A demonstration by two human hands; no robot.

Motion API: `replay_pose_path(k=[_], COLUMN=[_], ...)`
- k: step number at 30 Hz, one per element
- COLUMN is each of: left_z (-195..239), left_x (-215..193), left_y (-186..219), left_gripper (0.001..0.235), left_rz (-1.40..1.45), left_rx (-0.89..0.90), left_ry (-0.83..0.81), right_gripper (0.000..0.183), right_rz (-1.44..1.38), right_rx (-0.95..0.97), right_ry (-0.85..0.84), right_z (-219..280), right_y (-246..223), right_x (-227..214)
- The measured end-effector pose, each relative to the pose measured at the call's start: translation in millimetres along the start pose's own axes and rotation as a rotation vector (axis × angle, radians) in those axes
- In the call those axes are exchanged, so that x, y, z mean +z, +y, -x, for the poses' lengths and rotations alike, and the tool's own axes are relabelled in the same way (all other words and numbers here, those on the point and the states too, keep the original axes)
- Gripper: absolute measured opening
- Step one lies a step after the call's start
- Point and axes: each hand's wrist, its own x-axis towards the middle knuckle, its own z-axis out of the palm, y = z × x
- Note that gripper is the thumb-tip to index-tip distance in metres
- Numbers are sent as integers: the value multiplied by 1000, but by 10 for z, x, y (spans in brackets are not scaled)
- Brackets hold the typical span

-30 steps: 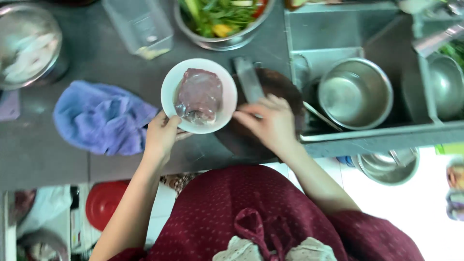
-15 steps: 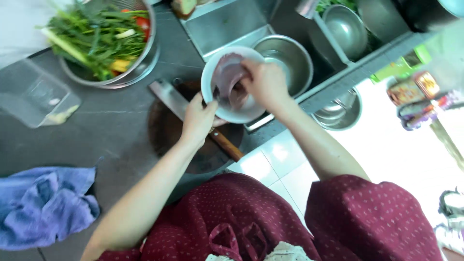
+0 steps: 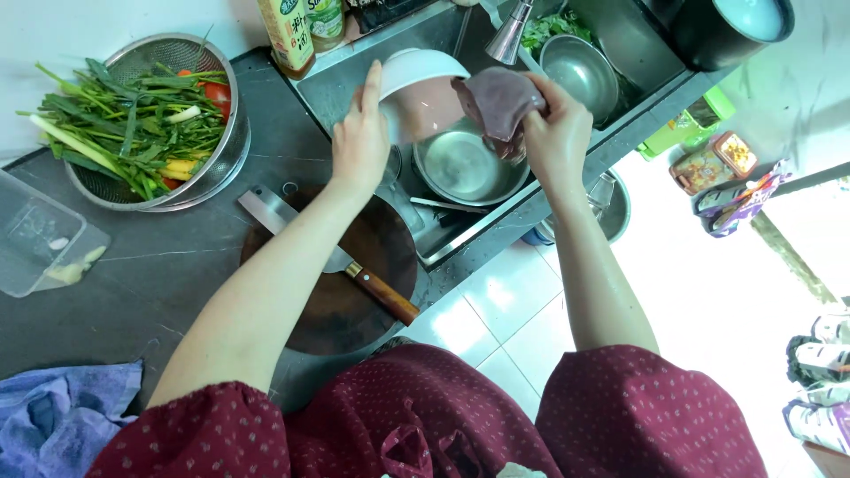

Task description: Slicing raw liver on a wooden cutting board in a kitchen.

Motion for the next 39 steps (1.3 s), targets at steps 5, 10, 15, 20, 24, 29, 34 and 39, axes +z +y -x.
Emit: replay_pose_path(k=[5,10,15,20,24,29,34,39], left_z=[-8,75,174,661,1412,2631,3411,3762], left_x=[-45,-42,-67,-807,-1770,-2654,-2853,-2682], left_y=[-137,-215,-303,-167,-30,33,-62,-306], left_gripper=[68,68,65,54,40,38,32,33], left_rz=[-56,-41,-19,194,877,650,616,755], left_rx=[34,10,-33,-387,-901,-1171,-1326,-1321], left_ry=[41,100,133,91,86,311,526,729], right_gripper=[34,35,36,35,35,39,41,40], right_rz=[-128,-149,-98,-412,-619,-782,-802,-587], right_rx=[55,124,97,86,163,116,-62,-515], right_ry=[-29,-93,-114,-223,-326,-578,-847,-1030], right_z=[91,123,165,229,316,455,646,939], right_y=[161,241,374,627,90,-567,-1092,-1257], right_x=[108,221,309,434,440,691,1329,1747])
